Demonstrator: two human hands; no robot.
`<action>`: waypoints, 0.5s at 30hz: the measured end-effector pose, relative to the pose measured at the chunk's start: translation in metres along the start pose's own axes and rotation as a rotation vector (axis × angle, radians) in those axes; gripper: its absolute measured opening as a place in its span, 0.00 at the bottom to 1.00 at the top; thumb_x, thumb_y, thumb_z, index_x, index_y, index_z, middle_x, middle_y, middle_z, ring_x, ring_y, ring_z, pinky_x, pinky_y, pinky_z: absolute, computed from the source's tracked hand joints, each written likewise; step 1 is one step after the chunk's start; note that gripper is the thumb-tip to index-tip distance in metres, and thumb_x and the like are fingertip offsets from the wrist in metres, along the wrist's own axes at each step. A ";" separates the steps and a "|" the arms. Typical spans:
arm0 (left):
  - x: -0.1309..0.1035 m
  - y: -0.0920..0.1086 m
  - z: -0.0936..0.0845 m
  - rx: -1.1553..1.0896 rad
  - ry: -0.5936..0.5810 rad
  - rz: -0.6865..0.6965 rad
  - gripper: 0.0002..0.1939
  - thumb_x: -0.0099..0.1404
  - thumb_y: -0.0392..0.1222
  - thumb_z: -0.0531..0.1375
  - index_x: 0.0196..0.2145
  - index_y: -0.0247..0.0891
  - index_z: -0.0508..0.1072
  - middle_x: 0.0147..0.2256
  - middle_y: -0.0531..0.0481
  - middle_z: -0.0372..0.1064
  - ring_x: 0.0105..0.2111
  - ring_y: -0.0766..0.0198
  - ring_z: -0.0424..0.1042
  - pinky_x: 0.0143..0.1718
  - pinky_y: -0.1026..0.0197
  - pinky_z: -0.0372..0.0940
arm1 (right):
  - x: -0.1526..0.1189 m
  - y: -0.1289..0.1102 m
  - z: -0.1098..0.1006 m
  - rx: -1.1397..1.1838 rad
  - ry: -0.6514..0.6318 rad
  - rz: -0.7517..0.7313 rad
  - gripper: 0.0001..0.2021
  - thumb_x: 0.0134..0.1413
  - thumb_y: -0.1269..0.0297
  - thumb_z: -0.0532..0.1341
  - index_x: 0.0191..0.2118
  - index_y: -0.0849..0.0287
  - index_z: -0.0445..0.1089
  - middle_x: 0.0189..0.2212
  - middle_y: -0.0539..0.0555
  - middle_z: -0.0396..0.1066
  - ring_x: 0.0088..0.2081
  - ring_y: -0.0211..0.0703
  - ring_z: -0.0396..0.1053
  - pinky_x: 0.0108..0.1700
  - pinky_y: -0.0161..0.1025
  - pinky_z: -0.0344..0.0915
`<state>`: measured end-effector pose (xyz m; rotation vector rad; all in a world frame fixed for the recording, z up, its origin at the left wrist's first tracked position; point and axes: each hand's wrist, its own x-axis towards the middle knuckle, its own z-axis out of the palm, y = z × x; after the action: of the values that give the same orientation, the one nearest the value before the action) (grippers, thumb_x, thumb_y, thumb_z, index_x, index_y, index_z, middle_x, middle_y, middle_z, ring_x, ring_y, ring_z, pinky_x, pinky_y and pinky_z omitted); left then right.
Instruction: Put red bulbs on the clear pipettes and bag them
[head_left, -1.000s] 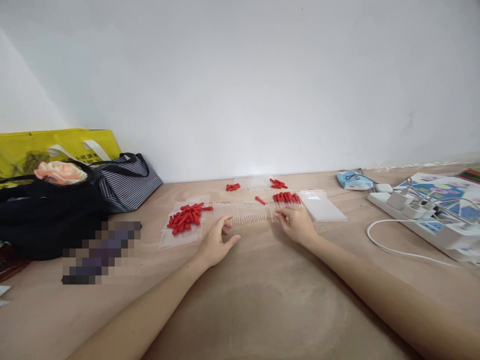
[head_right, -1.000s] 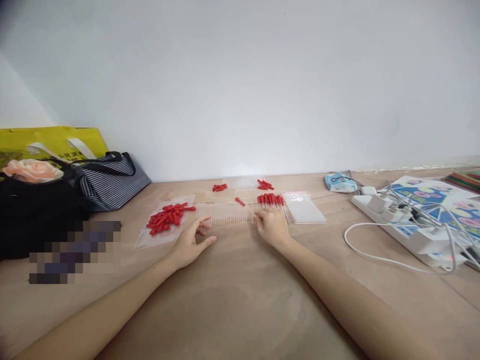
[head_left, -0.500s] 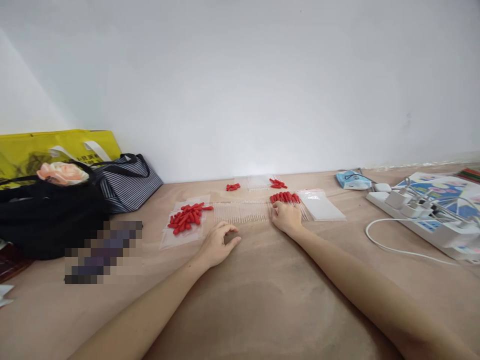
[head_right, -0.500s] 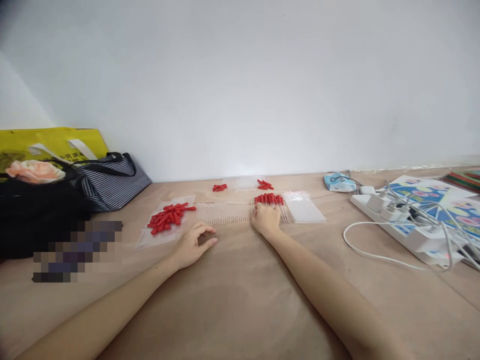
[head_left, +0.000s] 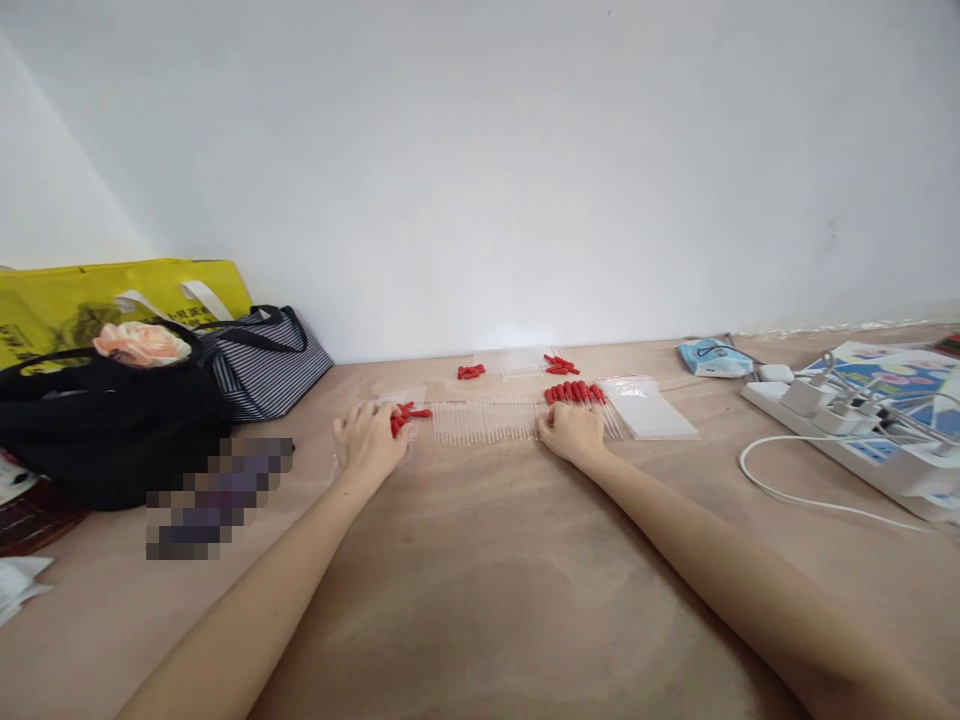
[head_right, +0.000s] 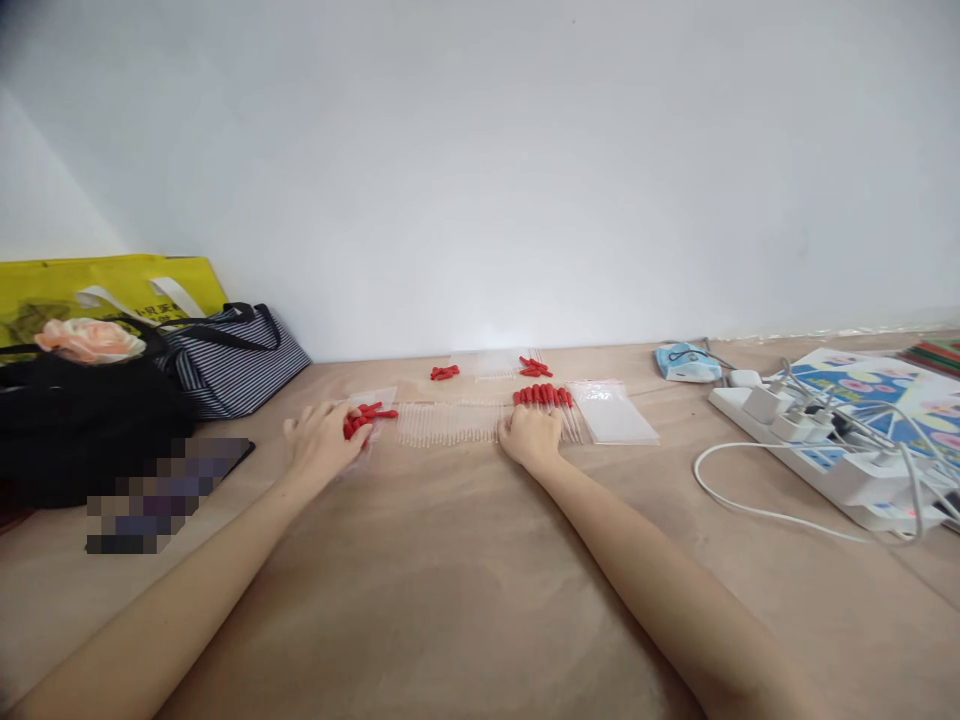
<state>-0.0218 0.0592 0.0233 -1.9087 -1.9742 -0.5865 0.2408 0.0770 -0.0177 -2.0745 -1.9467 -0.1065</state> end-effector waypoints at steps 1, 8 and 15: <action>0.003 -0.005 -0.001 0.038 -0.016 -0.015 0.11 0.55 0.47 0.55 0.32 0.38 0.69 0.36 0.42 0.66 0.41 0.47 0.61 0.39 0.48 0.53 | 0.000 -0.001 -0.001 -0.010 -0.003 0.002 0.17 0.51 0.59 0.49 0.29 0.63 0.71 0.27 0.61 0.72 0.33 0.48 0.68 0.43 0.45 0.48; 0.013 -0.020 0.001 0.068 -0.227 -0.191 0.13 0.56 0.50 0.53 0.30 0.38 0.68 0.36 0.42 0.69 0.41 0.47 0.64 0.40 0.46 0.54 | 0.000 -0.002 -0.003 -0.026 -0.049 0.003 0.17 0.50 0.60 0.48 0.28 0.62 0.72 0.29 0.61 0.72 0.33 0.48 0.68 0.43 0.46 0.48; 0.012 -0.011 -0.007 0.050 -0.185 -0.150 0.09 0.59 0.44 0.51 0.30 0.37 0.66 0.37 0.42 0.68 0.42 0.48 0.64 0.38 0.51 0.57 | -0.001 -0.004 -0.007 -0.047 -0.127 0.000 0.18 0.52 0.61 0.47 0.32 0.64 0.71 0.33 0.63 0.71 0.37 0.50 0.67 0.45 0.47 0.47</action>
<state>-0.0341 0.0662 0.0349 -1.8553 -2.2404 -0.4061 0.2376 0.0748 -0.0103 -2.1595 -2.0356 -0.0205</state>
